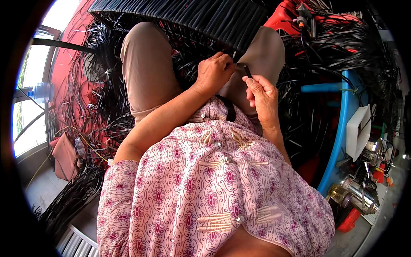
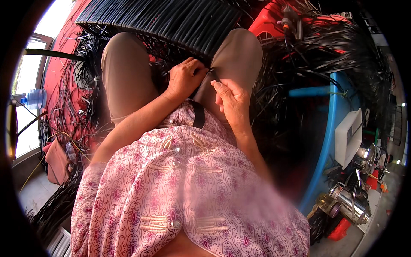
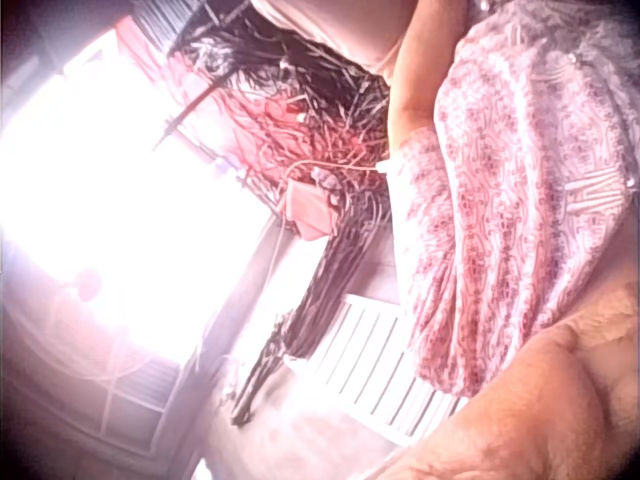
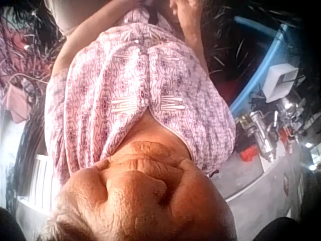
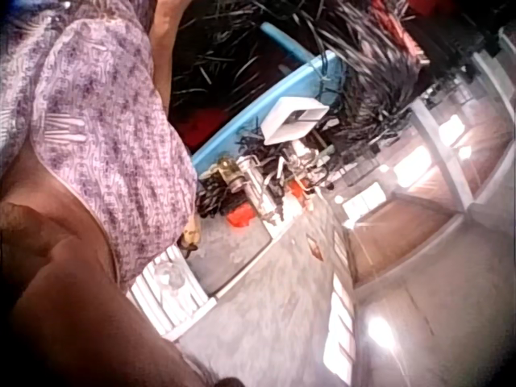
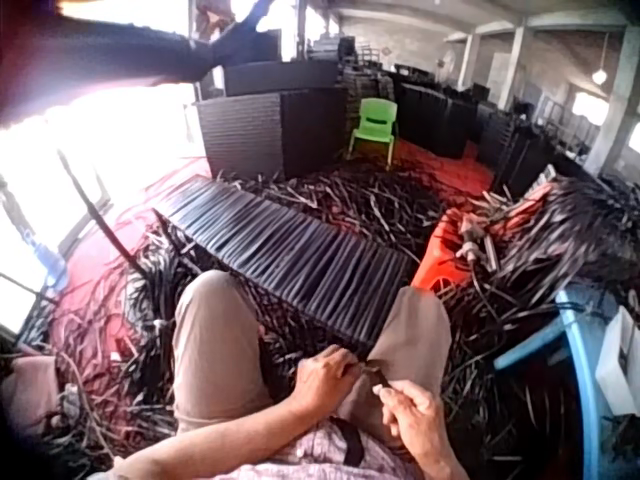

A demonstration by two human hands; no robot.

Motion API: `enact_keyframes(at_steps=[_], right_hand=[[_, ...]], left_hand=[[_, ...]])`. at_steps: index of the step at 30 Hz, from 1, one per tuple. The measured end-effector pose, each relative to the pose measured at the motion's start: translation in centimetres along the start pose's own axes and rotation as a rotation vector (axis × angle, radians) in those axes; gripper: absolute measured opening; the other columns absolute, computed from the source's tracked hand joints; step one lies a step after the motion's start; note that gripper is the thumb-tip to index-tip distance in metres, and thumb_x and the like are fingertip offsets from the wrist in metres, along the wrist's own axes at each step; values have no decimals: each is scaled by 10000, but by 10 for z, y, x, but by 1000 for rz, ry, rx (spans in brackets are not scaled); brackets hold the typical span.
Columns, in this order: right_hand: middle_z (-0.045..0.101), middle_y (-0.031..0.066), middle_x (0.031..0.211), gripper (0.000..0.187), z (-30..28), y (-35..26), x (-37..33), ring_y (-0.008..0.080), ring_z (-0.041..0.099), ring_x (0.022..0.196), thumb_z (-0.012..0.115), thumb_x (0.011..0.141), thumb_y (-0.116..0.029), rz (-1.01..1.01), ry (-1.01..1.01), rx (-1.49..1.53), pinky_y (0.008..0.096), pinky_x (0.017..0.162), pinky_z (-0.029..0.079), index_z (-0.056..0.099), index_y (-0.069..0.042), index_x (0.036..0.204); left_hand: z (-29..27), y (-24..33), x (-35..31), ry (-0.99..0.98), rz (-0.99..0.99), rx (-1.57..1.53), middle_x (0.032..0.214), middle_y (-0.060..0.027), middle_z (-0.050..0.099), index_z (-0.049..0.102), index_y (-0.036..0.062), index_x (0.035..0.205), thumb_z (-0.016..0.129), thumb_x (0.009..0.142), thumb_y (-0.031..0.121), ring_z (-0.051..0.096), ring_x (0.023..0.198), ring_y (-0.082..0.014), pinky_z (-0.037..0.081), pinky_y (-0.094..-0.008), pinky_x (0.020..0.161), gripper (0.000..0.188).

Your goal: The person weaves black plastic strips by hand into a metal furniture frame, pulling each strip through the mesh and smoothing it into place.

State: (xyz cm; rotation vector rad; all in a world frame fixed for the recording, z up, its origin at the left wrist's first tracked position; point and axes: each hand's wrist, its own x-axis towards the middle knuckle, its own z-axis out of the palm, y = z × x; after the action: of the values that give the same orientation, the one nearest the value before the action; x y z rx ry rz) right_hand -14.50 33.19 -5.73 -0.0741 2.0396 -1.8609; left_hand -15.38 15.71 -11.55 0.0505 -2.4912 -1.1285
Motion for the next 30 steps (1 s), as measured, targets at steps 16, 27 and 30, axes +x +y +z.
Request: enact_keyframes(at_steps=[16, 27, 30], right_hand=[[519, -36, 588, 224, 2, -5, 19, 26, 431, 471, 626, 948, -236, 56, 7, -56, 184, 426, 327, 697, -27, 989], [495, -43, 577, 221, 5, -16, 29, 25, 417, 478, 597, 952, -224, 10, -10, -154, 193, 435, 302, 710, -41, 1003], [489, -44, 572, 217, 2, -22, 32, 25, 416, 477, 597, 952, -228, -24, 2, -188, 194, 436, 301, 713, -50, 997]], left_hand=[[-13, -15, 1, -350, -504, -1056, 828, 71, 630, 667, 90, 990, 714, 865, 132, 539, 695, -18, 424, -176, 627, 139], [-30, -7, 5, -390, -620, -1287, 842, 41, 600, 635, 62, 1095, 706, 878, 175, 515, 690, -39, 415, -189, 636, 255], [-38, 6, 10, -391, -670, -1183, 857, 42, 606, 635, 49, 1100, 677, 901, 161, 525, 716, -38, 431, -187, 668, 232]])
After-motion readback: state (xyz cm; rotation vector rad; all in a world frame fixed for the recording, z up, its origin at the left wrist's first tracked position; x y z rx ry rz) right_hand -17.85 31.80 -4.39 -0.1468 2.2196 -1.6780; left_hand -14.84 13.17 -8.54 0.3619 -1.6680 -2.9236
